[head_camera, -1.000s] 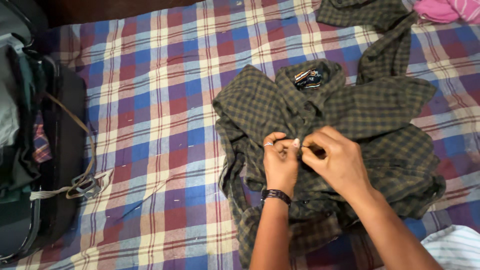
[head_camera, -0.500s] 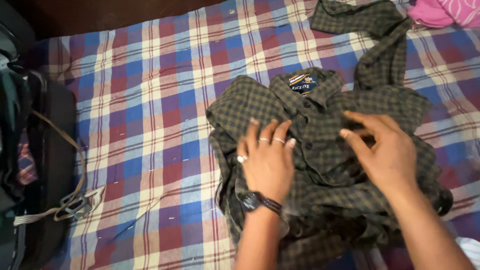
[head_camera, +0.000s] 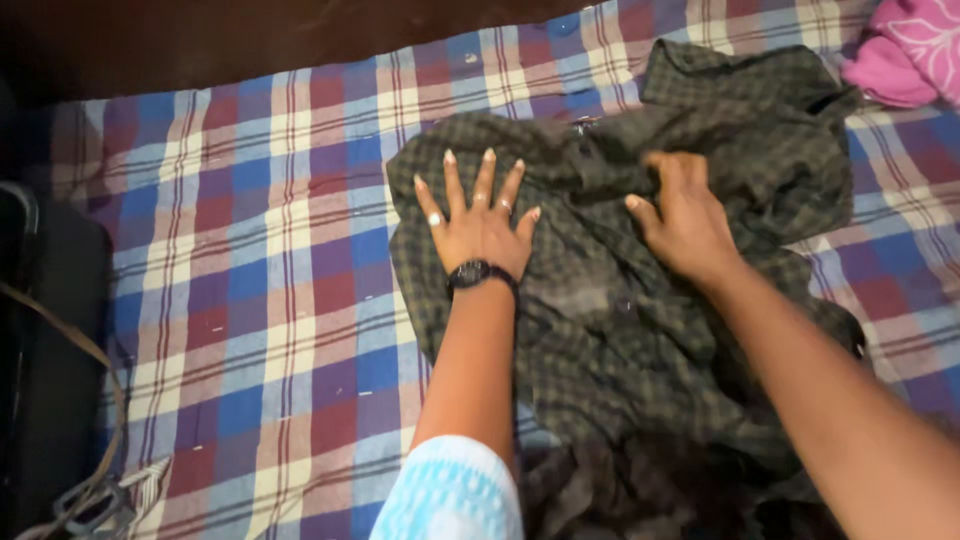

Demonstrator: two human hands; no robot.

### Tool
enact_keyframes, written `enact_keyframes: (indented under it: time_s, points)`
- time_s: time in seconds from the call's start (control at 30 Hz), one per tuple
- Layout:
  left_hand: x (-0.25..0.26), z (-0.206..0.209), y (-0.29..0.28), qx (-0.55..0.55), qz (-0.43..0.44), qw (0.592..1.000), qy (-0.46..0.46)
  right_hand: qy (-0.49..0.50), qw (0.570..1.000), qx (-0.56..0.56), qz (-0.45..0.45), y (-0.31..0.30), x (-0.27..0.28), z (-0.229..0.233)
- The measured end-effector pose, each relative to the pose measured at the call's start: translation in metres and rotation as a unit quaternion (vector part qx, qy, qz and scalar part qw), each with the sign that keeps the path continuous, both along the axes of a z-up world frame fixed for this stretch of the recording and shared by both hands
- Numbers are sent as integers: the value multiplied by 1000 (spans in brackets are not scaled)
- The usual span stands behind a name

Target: The person buttons a shirt, smooths it out, and folds it on a bed.

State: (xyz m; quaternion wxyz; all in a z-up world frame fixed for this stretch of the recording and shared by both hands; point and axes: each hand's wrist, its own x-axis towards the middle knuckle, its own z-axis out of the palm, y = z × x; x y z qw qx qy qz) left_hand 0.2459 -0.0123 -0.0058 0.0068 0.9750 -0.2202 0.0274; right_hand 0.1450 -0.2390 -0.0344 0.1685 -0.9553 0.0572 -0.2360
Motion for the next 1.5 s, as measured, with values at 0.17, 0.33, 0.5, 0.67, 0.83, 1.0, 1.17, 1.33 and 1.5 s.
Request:
enact_keyframes:
  time_s: [0.17, 0.33, 0.5, 0.67, 0.83, 1.0, 1.17, 1.33, 1.5]
  points:
    - [5, 22, -10, -88, 41, 995, 33, 165, 957, 234, 41, -12, 10, 44]
    - [-156, 48, 12, -345, -40, 937, -31, 30, 995, 76, 64, 42, -87, 86]
    - [-215, 54, 43, -298, -28, 939, 167, 157, 983, -36, -91, 100, -157, 84]
    - [-248, 57, 79, -259, -80, 962, 35, 236, 958, -134, -90, 129, -196, 108]
    - [-259, 65, 95, -260, -78, 959, 76, 231, 965, -106, -68, 135, -216, 121]
    - [-240, 43, 75, -284, -86, 946, 128, 199, 952, -80, -219, 112, -203, 109]
    - [-231, 19, 66, -409, -19, 909, 79, 305, 931, -27, -199, 69, -194, 92]
    - [-228, 14, 60, -418, 4, 900, 120, 206, 968, 58, -128, 53, -199, 82]
    - [-223, 11, 44, -362, 106, 901, 214, 265, 936, 55, -227, 75, -197, 127]
